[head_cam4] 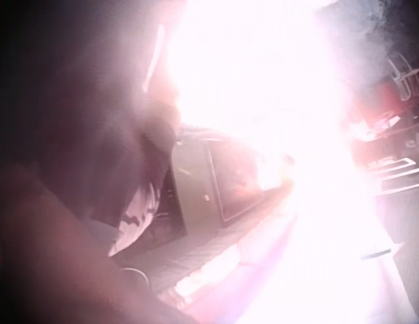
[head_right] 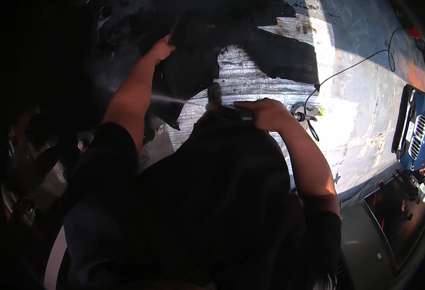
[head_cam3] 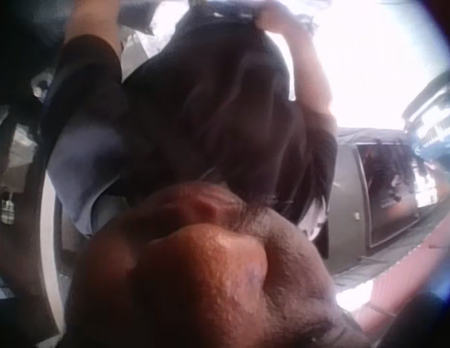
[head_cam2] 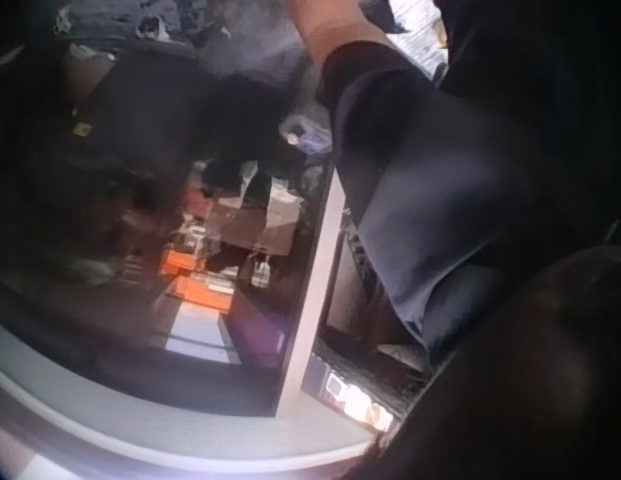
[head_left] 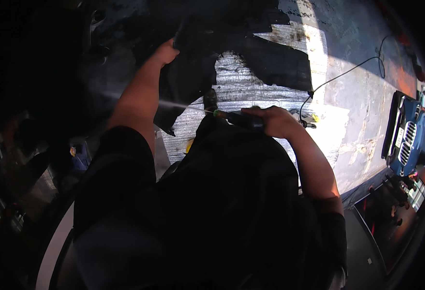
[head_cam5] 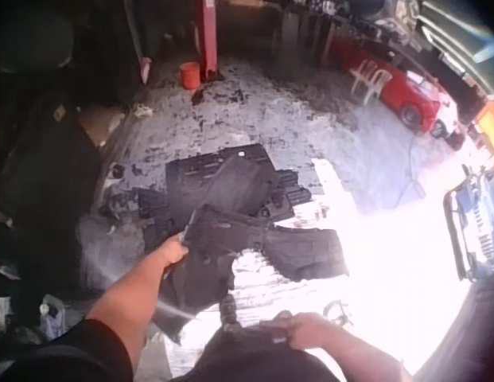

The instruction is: The person removes a black plastic car part, sprays it with a pressure washer, wipes it with a yellow cloth, and rinses it again. The part is handled one at a time and cleaned on both sides before being set aside.

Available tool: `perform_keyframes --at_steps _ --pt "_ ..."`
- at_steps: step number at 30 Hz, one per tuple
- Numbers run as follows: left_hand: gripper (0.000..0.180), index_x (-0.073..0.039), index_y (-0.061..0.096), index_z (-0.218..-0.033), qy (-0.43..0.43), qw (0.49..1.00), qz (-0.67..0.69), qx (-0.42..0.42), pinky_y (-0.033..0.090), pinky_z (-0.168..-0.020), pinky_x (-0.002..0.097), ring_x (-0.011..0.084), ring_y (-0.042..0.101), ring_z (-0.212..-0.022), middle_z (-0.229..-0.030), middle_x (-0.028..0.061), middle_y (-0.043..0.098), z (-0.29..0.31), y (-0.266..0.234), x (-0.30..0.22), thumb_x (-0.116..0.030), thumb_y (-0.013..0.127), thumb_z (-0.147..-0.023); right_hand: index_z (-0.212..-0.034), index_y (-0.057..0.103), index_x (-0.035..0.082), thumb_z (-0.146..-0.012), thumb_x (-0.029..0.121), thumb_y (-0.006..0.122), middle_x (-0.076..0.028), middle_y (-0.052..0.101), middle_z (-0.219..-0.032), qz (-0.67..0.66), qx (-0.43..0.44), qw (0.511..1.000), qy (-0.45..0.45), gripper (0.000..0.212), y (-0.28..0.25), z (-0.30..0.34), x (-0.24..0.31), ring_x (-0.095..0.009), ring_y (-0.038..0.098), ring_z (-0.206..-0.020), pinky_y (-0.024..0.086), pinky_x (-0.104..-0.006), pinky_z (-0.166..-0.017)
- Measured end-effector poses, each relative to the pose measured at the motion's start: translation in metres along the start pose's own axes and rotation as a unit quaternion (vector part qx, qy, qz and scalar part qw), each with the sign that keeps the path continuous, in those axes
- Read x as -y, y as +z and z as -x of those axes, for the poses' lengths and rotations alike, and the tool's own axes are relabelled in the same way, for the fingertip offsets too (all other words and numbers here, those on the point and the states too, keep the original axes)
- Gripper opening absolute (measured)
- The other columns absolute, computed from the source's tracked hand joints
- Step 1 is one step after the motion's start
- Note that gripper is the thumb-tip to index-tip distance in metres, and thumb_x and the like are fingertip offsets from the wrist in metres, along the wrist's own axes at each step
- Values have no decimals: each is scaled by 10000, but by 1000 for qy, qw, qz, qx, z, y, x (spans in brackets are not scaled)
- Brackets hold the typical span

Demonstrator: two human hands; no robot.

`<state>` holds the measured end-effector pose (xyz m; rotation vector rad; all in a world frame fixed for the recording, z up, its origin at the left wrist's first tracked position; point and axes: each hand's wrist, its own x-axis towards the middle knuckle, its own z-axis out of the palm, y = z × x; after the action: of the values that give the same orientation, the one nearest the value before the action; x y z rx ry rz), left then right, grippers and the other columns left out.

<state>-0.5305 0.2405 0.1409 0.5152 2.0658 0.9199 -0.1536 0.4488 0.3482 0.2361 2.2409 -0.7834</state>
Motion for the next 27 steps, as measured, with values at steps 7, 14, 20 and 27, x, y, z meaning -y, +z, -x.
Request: perform_keyframes --at_steps 7,14,20,27 --pt "617 -132 552 -1498 -43 995 87 -16 526 -950 389 275 679 -1124 -1283 141 698 -6 28 7 -15 584 -893 -1516 531 347 -847 329 751 -174 756 -1060 -63 -60 995 44 704 8 1 -28 -370 719 -1033 556 -439 -951" --pt "526 -82 557 -1410 -55 983 173 -38 514 -944 395 281 662 -1094 -1245 123 684 38 22 33 4 582 -892 -1583 436 171 -897 542 722 -182 760 -1133 -119 -100 974 163 831 54 -11 -65 -368 692 -1155 515 -414 -1017" --pt "462 -47 577 -1333 -128 988 80 -43 483 -976 383 272 630 -1127 -1230 109 679 56 39 30 -11 589 -872 -1501 529 137 -917 631 676 -199 734 -1198 -193 -73 976 68 779 61 -22 -48 -374 661 -1208 497 -440 -1044" --pt "607 -92 534 -1470 -24 999 -19 -28 517 -959 402 316 681 -1138 -1251 149 716 80 26 20 -57 623 -871 -1417 594 95 -954 625 613 -196 708 -1262 -110 -94 983 108 704 74 -65 -39 -380 641 -1230 496 -457 -1044"
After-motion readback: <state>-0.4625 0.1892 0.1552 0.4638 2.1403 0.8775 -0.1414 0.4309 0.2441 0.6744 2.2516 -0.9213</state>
